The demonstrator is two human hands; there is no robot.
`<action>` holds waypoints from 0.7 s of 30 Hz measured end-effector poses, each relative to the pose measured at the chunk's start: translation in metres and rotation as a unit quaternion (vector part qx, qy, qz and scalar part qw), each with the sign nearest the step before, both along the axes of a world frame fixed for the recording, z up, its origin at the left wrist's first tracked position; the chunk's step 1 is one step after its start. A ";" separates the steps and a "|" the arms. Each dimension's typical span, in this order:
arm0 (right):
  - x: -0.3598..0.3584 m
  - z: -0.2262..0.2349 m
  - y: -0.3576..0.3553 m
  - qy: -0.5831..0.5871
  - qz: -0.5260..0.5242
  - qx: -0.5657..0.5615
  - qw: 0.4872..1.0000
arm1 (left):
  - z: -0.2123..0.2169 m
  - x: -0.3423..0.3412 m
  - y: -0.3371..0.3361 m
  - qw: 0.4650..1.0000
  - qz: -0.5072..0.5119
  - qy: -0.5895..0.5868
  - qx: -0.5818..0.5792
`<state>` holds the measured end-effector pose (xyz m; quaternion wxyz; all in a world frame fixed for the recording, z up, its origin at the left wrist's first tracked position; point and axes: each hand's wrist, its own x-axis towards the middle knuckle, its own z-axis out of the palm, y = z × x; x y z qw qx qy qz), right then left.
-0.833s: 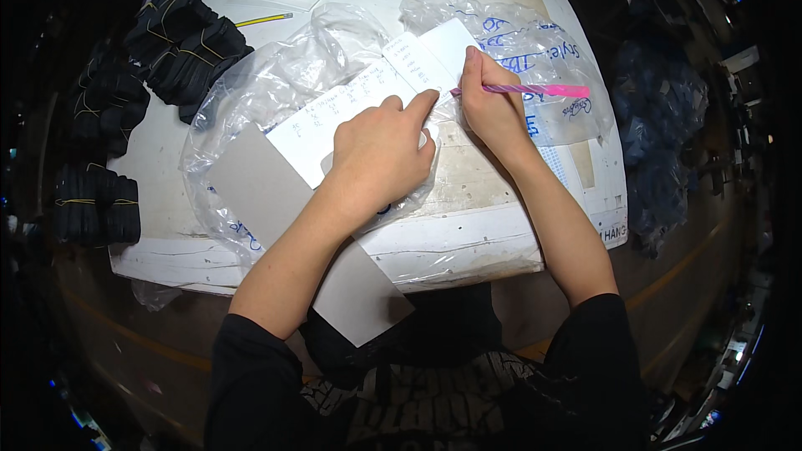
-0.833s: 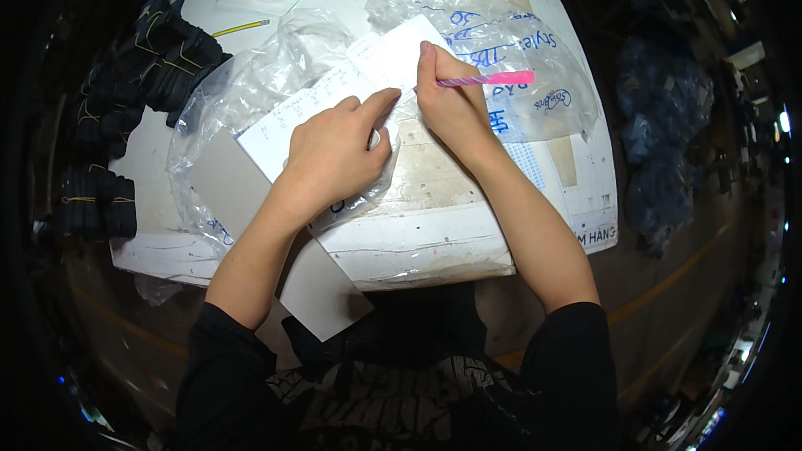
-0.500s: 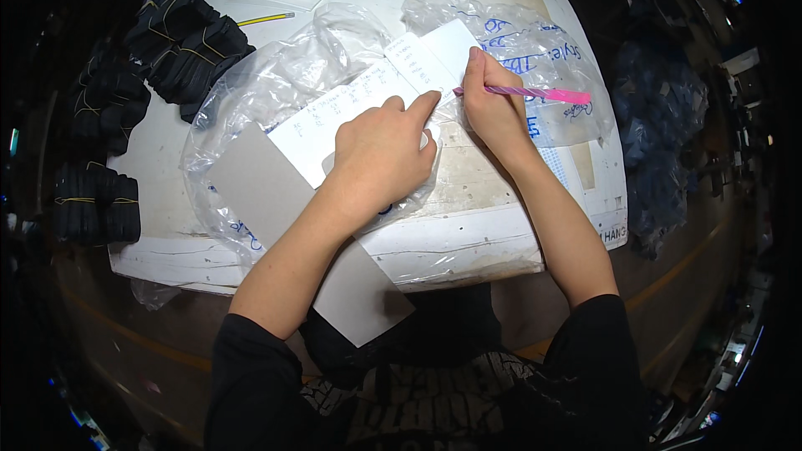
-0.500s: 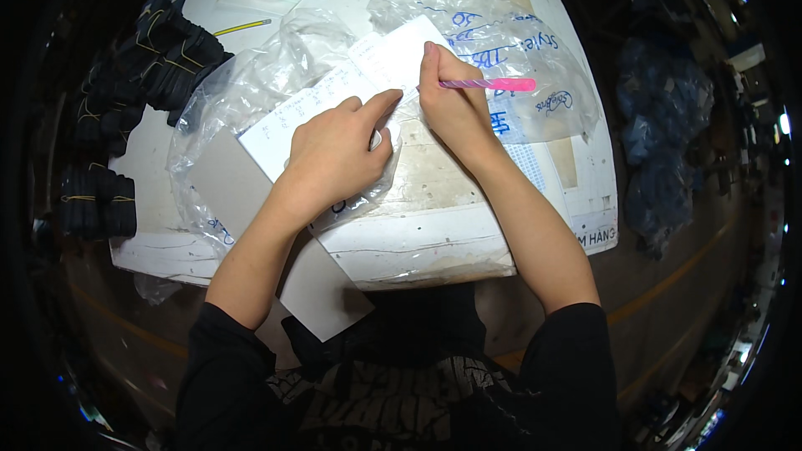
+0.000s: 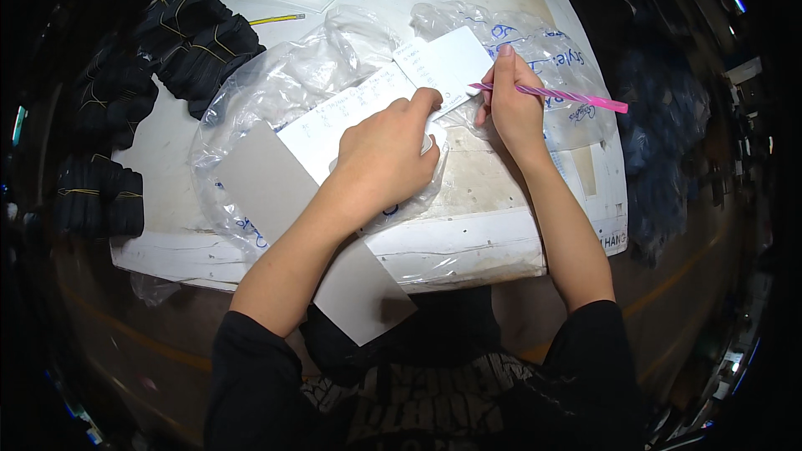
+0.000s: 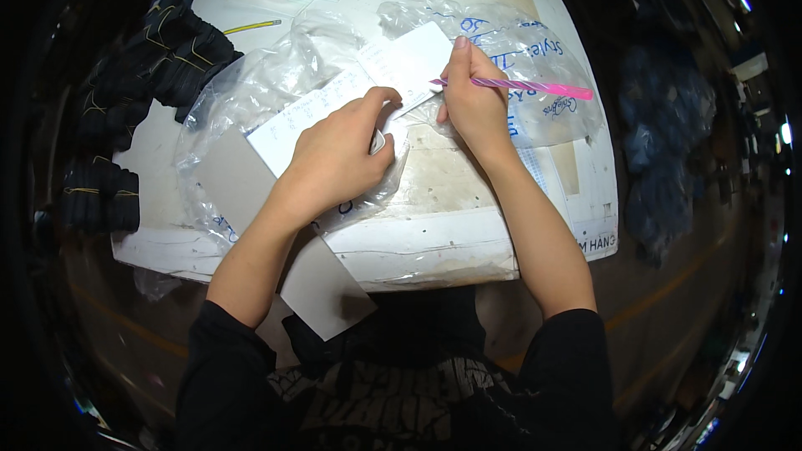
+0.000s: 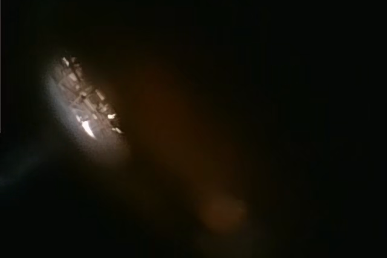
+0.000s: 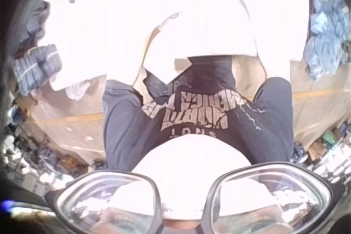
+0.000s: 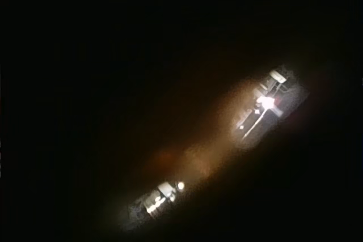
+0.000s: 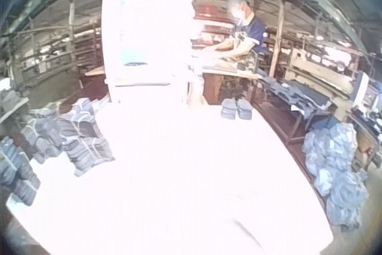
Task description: The person writes on a paper tag with a pink pen, then places folded black gloves into a clear plastic bag and seals it.
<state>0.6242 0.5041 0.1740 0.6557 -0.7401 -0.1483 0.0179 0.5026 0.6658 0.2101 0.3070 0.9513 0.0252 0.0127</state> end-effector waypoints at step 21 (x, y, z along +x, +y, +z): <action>-0.018 -0.002 0.009 -0.018 0.095 -0.030 0.995 | 0.021 -0.005 0.064 0.994 0.072 0.071 0.047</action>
